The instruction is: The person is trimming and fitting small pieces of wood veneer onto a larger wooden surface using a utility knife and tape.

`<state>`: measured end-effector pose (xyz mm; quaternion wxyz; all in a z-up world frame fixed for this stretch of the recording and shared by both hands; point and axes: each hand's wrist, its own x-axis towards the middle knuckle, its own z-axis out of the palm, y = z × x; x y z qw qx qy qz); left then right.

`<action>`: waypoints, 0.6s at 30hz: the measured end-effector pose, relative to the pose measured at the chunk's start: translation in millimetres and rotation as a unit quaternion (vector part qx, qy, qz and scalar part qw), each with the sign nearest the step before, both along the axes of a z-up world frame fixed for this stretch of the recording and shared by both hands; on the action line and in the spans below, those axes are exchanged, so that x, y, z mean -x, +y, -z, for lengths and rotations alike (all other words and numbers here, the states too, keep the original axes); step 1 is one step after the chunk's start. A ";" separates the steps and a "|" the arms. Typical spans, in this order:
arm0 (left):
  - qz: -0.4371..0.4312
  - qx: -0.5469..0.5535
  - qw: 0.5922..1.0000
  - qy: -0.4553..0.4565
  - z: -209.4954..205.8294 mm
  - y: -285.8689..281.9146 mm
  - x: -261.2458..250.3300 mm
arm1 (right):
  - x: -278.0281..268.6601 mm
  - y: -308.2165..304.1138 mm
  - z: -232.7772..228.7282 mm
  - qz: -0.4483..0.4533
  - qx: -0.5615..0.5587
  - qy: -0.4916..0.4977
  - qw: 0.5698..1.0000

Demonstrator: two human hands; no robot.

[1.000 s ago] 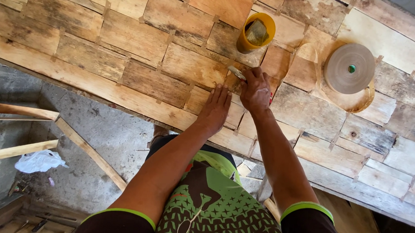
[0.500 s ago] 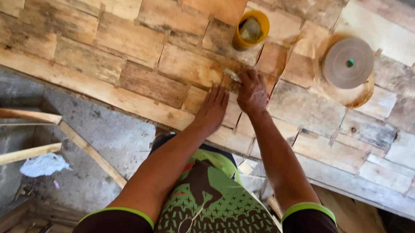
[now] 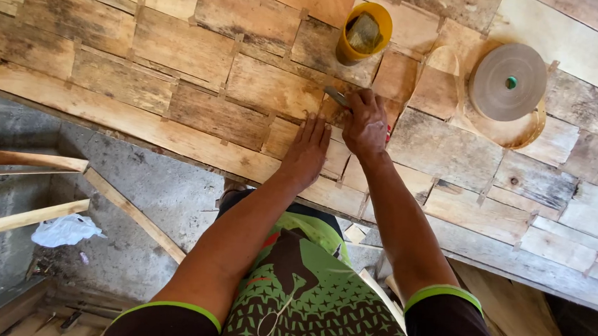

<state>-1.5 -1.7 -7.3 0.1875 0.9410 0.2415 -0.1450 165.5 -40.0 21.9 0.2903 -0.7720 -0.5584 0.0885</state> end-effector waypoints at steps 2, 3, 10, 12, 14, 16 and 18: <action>0.014 -0.009 1.000 0.026 -7.6 0.9 -0.4 | -1.6 5.9 0.9 -0.004 -0.005 0.002 1.000; 0.031 -0.015 0.998 0.053 -10.6 1.6 -1.3 | -3.1 9.0 2.0 -0.006 -0.008 0.004 1.000; -0.016 0.027 1.000 -0.001 -12.7 1.4 -0.5 | -3.7 7.4 2.2 0.001 0.000 0.003 1.000; 0.006 0.030 0.999 0.044 -15.8 0.6 -2.8 | -4.9 10.9 -4.0 -0.011 0.017 0.006 1.000; -0.001 0.028 0.999 0.022 -7.0 1.8 -0.9 | -6.1 8.6 -2.4 -0.016 0.017 0.009 1.000; -0.007 0.023 1.000 0.000 2.8 -3.0 1.8 | -6.8 3.0 2.7 -0.019 0.014 0.012 1.000; 0.017 -0.030 0.999 0.032 12.8 -5.4 2.2 | -9.8 2.3 8.9 -0.026 -0.004 0.015 1.000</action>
